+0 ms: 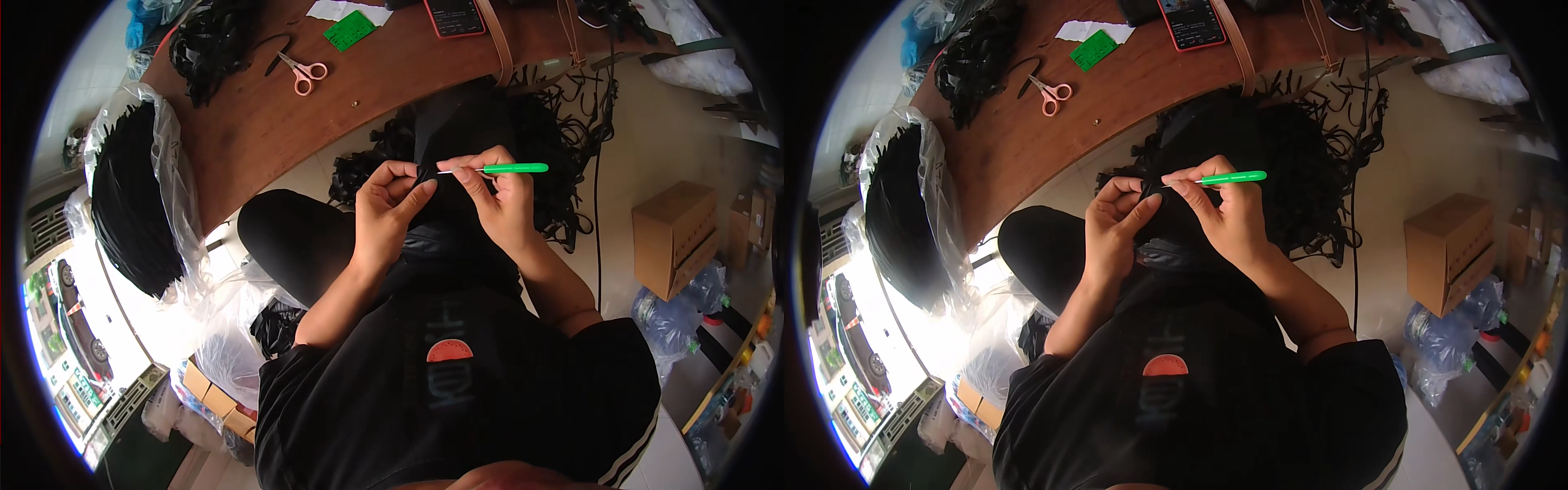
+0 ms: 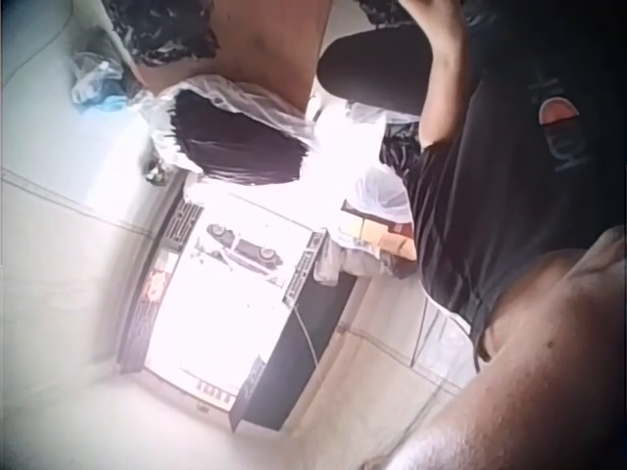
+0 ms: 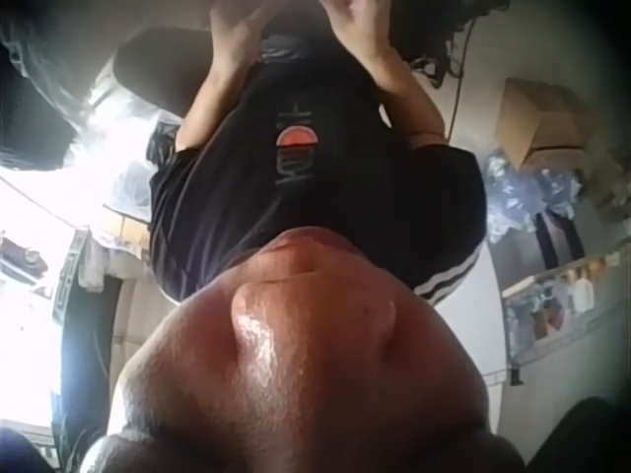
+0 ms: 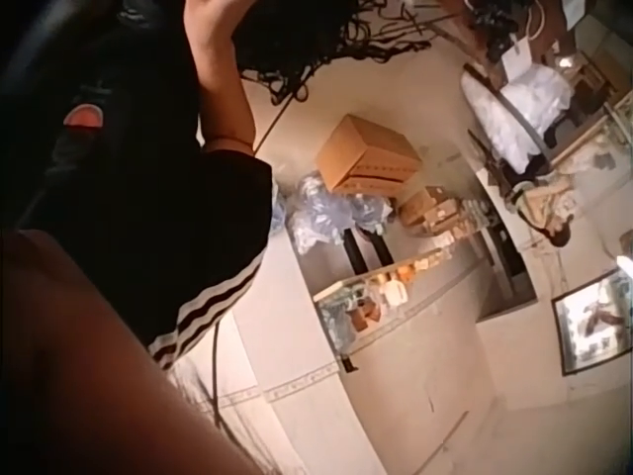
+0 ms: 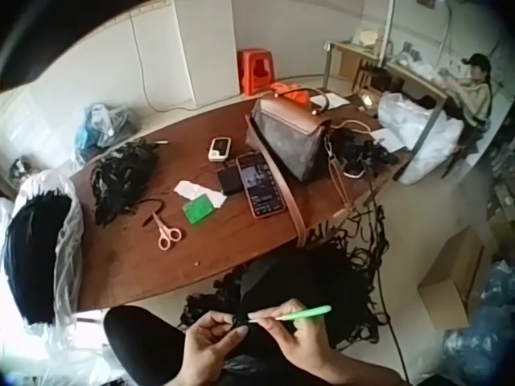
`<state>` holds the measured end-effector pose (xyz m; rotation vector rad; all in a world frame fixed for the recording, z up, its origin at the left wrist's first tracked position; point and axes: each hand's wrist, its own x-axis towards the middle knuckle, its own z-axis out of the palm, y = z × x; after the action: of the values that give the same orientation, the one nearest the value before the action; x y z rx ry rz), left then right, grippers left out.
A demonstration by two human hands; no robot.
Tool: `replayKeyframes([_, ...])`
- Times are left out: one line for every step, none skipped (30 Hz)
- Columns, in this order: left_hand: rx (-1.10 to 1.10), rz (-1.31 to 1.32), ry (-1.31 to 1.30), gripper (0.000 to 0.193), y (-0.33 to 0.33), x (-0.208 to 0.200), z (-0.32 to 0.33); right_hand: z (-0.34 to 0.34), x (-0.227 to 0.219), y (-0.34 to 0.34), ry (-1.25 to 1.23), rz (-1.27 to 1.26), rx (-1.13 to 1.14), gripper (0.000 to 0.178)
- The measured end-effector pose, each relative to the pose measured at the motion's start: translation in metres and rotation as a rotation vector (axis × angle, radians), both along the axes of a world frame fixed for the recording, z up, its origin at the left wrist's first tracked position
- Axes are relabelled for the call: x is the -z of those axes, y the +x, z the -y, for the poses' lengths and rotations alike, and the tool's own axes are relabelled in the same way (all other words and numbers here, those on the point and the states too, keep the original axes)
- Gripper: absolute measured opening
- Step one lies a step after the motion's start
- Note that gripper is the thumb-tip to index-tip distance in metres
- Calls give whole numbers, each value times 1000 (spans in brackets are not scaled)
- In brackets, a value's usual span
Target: Assembling black hair-like plastic components into a base using a hook tool.
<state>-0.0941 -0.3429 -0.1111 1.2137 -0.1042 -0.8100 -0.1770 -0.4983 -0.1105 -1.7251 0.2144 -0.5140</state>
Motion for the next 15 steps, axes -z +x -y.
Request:
replayKeyframes([0,-1,-2,15,0,0,0,0,1,0,-2,-1,0,14])
replayKeyframes([-6,-1,-1,15,-1,0,1,0,2,-1,-22,8,8,13])
replayKeyframes([-13,-1,-1,15,-1,-1,2,0,2,0,-43,16,15,13])
replayKeyframes([-13,1,-3,15,-1,-1,2,-1,2,0,-45,19,15,13])
replayKeyframes([-14,36,16,15,-2,-2,2,-2,1,0,-160,51,17,13])
replayKeyframes([-15,72,33,15,-2,-3,1,-4,1,0,-277,85,20,13])
replayKeyframes([-12,78,24,15,-2,-2,2,-5,1,2,-431,161,33,14])
replayKeyframes([-5,103,52,16,-3,1,0,-8,5,3,-537,224,63,16])
replayKeyframes([1,129,80,16,-2,3,-1,-8,9,2,-510,236,71,16])
replayKeyframes([3,139,67,16,-1,3,-3,-6,12,3,-484,251,79,17])
replayKeyframes([32,135,106,17,2,3,-6,2,15,5,-498,257,140,15])
replayKeyframes([60,130,144,18,6,4,-10,17,20,10,-466,266,244,11])
replayKeyframes([67,136,147,18,10,7,-15,40,25,12,-402,264,362,7])
replayKeyframes([65,57,220,17,16,10,-21,71,27,12,-492,193,505,4])
replayKeyframes([65,77,216,17,23,17,-26,102,17,8,-538,103,654,8])
